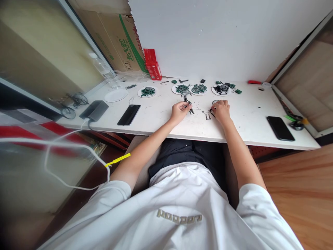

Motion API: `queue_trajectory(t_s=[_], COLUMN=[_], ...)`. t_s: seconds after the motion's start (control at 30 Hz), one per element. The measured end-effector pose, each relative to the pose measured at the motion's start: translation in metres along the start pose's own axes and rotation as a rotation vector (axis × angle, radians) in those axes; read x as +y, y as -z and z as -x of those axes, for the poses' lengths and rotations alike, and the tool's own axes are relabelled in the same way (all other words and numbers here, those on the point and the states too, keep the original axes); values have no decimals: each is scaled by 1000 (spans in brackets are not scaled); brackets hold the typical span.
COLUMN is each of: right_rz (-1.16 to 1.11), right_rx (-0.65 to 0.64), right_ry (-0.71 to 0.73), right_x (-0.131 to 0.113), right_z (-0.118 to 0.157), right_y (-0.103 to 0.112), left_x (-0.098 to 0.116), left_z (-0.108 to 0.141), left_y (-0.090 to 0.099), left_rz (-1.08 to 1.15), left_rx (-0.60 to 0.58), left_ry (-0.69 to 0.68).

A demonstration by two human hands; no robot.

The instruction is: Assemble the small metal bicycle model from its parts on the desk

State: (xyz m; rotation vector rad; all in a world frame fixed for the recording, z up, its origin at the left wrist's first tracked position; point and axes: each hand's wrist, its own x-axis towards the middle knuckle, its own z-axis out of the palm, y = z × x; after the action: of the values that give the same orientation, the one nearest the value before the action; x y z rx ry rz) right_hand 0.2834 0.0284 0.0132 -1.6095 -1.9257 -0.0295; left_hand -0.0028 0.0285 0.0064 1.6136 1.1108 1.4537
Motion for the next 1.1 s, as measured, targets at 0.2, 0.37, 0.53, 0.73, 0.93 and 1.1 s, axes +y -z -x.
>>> queue_trajectory(t_s=[0.2,0.37,0.53,0.73,0.93,1.1], right_rz=[-50,-287,-532,-792,-823,-752], right_rx=[98,139,143,46,-205,-189], right_ry=[41,137,95,4,-53,33], right_x=[-18,-40,-60,-69,-75,-89], right_z=[-2,-1,1,-2,1,11], right_y=[12,23,30,39,43,27], left_x=[1,10,17,24,39,47], left_z=[-3,-7,-11,-16,-15,-11], left_y=[3,11,18,26,32,32], left_rz=[88,152,183,212,271,256], left_rx=[-4,-9,-22,-68,-121,-87], left_ry=[56,76,71,72,77,34])
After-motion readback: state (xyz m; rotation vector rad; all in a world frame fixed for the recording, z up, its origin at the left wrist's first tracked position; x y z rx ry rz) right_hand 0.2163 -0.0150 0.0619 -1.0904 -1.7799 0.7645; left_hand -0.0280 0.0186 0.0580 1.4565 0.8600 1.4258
